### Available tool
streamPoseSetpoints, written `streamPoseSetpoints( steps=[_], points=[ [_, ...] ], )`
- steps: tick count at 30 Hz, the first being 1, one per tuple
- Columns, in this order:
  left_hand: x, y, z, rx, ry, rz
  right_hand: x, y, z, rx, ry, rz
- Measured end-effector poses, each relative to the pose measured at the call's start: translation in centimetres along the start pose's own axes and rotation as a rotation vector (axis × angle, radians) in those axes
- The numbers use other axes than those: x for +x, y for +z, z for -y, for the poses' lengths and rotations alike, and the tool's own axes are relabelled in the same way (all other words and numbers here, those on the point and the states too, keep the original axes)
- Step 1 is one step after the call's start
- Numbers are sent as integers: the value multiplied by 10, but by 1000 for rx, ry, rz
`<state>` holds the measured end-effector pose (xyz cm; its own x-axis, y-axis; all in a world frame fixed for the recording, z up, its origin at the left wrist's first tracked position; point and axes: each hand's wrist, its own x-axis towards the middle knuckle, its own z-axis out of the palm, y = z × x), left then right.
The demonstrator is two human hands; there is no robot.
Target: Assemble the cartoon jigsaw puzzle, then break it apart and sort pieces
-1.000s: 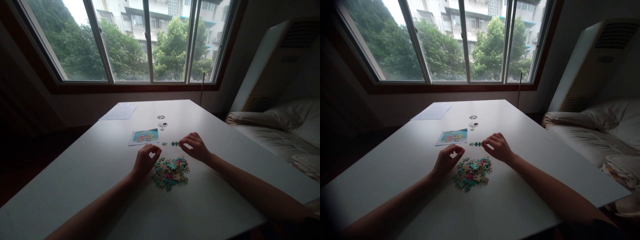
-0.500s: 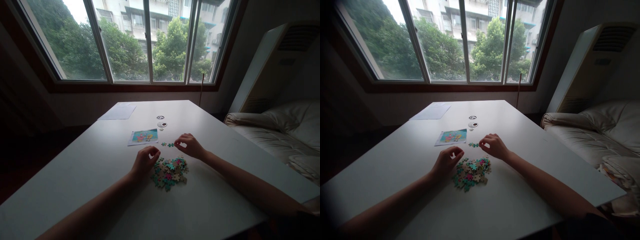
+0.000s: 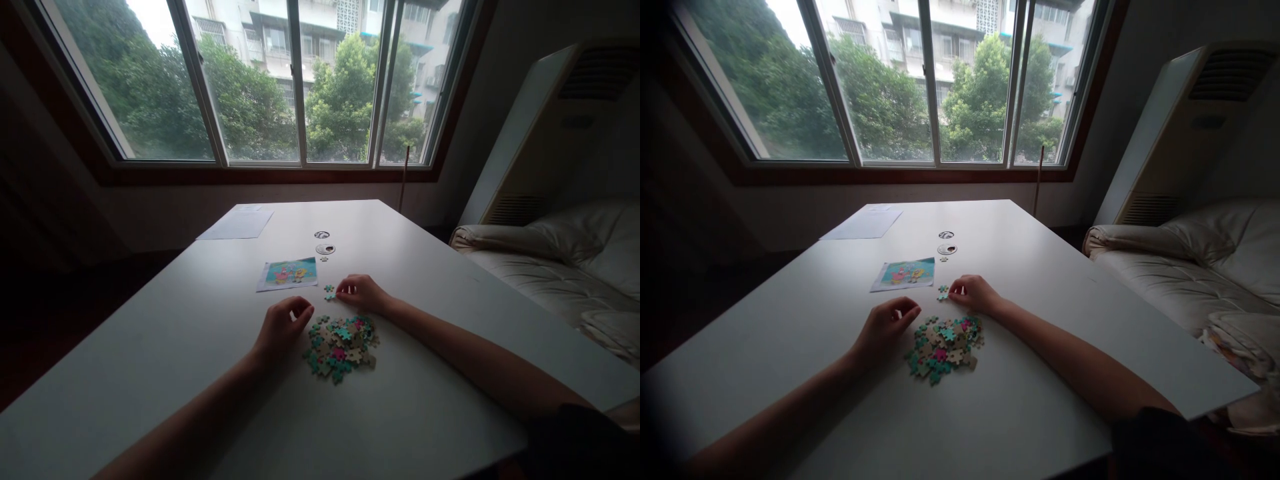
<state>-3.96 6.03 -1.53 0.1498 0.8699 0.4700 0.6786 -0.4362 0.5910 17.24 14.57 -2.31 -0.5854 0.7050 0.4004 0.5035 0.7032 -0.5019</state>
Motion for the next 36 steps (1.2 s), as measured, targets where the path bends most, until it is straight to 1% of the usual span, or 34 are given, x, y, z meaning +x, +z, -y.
streamPoseSetpoints(
  steps=[6,9,12,16,18,21,26,30,32,34,36],
  points=[
    [0,0,-2,-10,-9,20,-2,1,-1,-10,-8,-19],
    [0,0,-3,-12,-18,25,-3,-4,-1,-4,-3,0],
    [0,0,-4,-11,-26,33,-6,-17,1,3,0,75],
    [1,0,-5,-12,-31,49,-22,-43,3,54,2,281],
    [2,0,-5,-15,-33,57,-32,-53,4,96,3,350],
    [4,-1,-6,-16,-38,68,-41,-59,6,124,21,385],
    [5,-2,-5,-15,-35,86,-38,-57,9,103,66,420],
    [5,-2,-3,-35,-7,108,-36,-55,7,97,103,412],
    [4,-3,-3,-49,24,110,-37,-53,9,131,108,368],
    [3,-2,-7,-62,58,103,-38,-49,15,152,54,254],
    [1,-1,-13,-81,96,111,-39,-43,26,137,-65,98]
  ],
)
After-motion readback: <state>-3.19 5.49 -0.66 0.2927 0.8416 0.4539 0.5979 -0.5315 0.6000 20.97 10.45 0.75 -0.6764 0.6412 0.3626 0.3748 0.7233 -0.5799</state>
